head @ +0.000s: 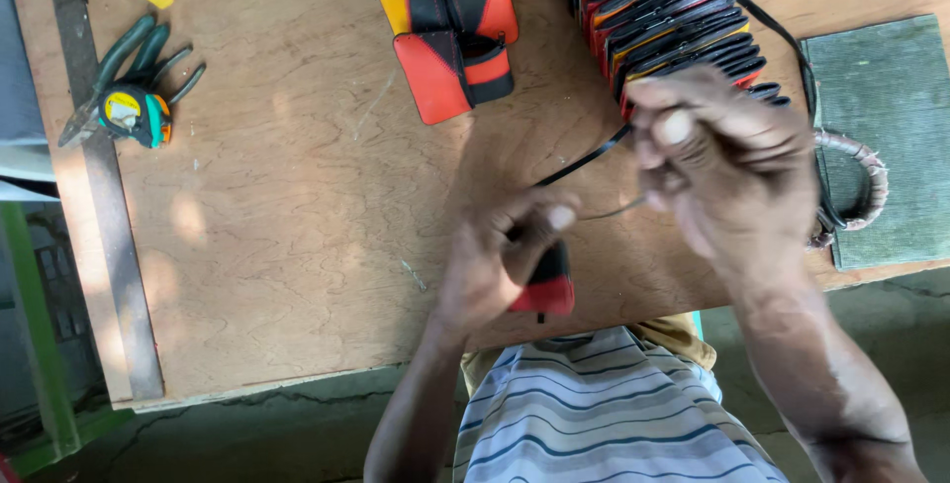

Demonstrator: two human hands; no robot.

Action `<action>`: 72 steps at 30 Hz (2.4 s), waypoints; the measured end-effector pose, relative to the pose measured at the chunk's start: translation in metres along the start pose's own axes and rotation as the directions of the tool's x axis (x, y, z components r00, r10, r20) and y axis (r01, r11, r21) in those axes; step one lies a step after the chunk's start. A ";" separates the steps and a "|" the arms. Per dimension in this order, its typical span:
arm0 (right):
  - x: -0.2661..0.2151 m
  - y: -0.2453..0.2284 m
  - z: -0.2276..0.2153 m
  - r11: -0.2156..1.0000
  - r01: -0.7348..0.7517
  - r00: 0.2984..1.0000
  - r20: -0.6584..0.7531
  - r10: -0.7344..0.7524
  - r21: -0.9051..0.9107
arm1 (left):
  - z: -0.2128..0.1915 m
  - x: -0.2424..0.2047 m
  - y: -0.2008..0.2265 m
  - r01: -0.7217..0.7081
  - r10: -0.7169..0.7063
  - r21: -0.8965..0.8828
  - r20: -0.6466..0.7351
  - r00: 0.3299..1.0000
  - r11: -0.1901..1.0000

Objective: The person assembles a small red and black pouch by hand, inserting a zipper and threading a black strap through the top. They use scissors to trim the strap and then place the finished pouch on a stack of similar items.

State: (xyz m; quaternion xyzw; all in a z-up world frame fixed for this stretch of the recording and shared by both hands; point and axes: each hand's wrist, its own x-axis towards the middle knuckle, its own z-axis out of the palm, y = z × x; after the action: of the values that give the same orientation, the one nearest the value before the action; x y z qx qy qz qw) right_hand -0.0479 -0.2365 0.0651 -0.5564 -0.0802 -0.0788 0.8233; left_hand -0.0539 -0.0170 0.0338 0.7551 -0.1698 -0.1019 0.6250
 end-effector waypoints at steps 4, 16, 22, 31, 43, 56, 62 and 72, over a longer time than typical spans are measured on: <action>-0.001 -0.022 -0.001 0.979 -0.040 0.999 -0.009 0.039 -0.198 | -0.022 -0.002 -0.015 0.030 -0.099 -0.330 -0.195 0.976 0.943; 0.011 0.003 0.033 0.680 0.084 0.926 0.309 0.215 -0.728 | -0.036 -0.015 -0.018 0.079 -0.130 -0.287 -0.165 0.978 0.955; 0.018 -0.008 0.044 0.644 0.226 0.912 0.392 0.125 -0.731 | -0.030 -0.008 -0.024 -0.059 -0.030 -0.378 -0.224 0.974 0.924; 0.033 -0.012 0.048 0.597 0.297 0.878 0.460 0.137 -0.745 | -0.034 0.004 -0.025 -0.045 -0.005 -0.307 -0.160 0.987 0.951; 0.037 -0.006 0.047 0.589 0.310 0.868 0.474 0.144 -0.747 | -0.032 0.004 -0.017 -0.005 -0.043 -0.300 -0.154 0.987 0.954; 0.035 0.002 0.045 0.559 0.309 0.879 0.455 0.141 -0.769 | -0.031 0.004 -0.017 -0.027 -0.022 -0.296 -0.162 0.987 0.955; 0.032 0.003 0.049 0.513 0.315 0.893 0.433 0.125 -0.798 | -0.030 0.002 -0.017 -0.030 -0.019 -0.296 -0.163 0.986 0.955; 0.018 -0.005 0.054 0.527 0.291 0.897 0.419 0.140 -0.799 | -0.028 0.000 -0.019 -0.022 -0.058 -0.349 -0.218 0.974 0.937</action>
State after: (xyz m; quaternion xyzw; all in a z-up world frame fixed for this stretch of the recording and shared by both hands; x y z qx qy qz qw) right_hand -0.0341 -0.1886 0.0938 -0.8829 -0.2375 -0.0187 0.4047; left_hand -0.0407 0.0118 0.0210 0.6402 -0.0701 -0.0500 0.7634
